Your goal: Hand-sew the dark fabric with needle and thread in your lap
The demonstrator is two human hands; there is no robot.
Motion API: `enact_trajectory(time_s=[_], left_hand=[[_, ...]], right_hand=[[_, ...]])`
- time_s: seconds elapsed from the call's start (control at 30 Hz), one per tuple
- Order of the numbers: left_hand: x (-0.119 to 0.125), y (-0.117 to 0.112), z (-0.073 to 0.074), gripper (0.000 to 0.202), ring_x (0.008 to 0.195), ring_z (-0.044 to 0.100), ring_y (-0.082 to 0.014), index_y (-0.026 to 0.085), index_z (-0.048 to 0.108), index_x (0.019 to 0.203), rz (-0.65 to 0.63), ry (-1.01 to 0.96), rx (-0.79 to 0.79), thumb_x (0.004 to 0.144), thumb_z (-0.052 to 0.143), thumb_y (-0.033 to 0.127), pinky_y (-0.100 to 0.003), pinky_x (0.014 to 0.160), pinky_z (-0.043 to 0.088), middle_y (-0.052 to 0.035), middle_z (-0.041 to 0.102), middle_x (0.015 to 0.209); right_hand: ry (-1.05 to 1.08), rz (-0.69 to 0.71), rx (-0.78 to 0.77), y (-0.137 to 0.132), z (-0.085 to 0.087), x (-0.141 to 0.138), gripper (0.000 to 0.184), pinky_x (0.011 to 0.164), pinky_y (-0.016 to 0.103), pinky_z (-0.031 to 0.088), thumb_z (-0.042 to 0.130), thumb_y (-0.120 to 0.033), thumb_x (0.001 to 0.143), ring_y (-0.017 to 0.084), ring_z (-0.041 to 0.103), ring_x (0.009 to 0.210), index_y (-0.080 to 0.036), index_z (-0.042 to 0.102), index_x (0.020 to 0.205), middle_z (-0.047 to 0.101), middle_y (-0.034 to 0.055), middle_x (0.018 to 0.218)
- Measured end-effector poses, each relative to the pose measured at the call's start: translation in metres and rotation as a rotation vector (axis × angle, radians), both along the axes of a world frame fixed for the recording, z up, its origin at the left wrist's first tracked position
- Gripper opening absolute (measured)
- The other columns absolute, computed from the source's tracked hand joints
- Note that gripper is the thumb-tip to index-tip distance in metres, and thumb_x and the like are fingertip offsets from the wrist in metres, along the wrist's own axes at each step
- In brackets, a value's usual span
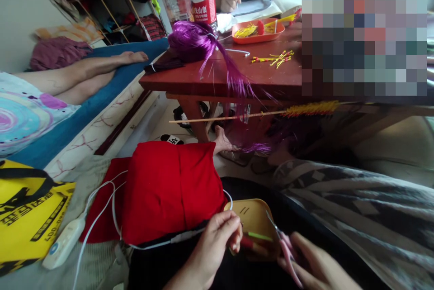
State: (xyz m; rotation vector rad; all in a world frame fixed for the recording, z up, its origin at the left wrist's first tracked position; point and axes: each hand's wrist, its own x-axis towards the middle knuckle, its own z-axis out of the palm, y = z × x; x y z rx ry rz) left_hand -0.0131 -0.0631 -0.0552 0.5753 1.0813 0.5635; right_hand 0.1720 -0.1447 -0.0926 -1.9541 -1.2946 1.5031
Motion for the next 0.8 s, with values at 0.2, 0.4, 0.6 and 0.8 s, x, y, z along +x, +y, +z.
enact_trajectory(time_s=[0.2,0.4,0.6,0.8], left_hand=[[-0.019,0.003,0.035,0.025,0.052,0.041,-0.0096,0.016,0.05,0.058,0.023,-0.04,0.126,0.073,0.062,0.031,-0.025,0.056,0.031,0.0031,0.047,0.051],[-0.027,0.001,0.024,0.026,0.044,0.034,-0.0071,0.015,0.048,0.052,0.126,-0.293,-0.042,0.073,0.061,0.024,-0.023,0.05,0.03,0.0044,0.042,0.044],[-0.023,-0.004,0.013,0.027,0.042,0.034,-0.006,0.013,0.05,0.052,0.148,-0.327,-0.14,0.073,0.061,0.026,-0.022,0.049,0.029,0.0051,0.041,0.043],[-0.021,-0.005,0.01,0.027,0.042,0.035,-0.006,0.013,0.051,0.052,0.144,-0.318,-0.118,0.071,0.063,0.028,-0.022,0.049,0.028,0.0048,0.042,0.043]], right_hand=[[-0.804,0.461,0.273,0.038,-0.007,-0.012,0.025,0.062,0.032,0.045,0.052,-0.006,0.067,0.026,0.062,0.076,-0.013,0.062,0.089,0.063,0.0127,0.088],[-0.857,0.491,0.439,0.055,-0.027,-0.028,0.025,0.061,0.031,0.044,0.048,-0.005,0.075,0.023,0.061,0.075,-0.014,0.062,0.093,0.059,0.0163,0.105],[-0.684,0.686,0.696,0.019,-0.043,-0.032,0.019,0.06,0.02,0.041,0.062,-0.013,0.071,0.013,0.061,0.067,-0.027,0.066,0.083,0.066,-0.004,0.077],[-0.718,0.645,0.86,0.003,-0.07,-0.044,0.012,0.051,0.025,0.037,0.066,-0.009,0.067,0.016,0.061,0.057,-0.021,0.064,0.066,0.064,-0.003,0.065]])
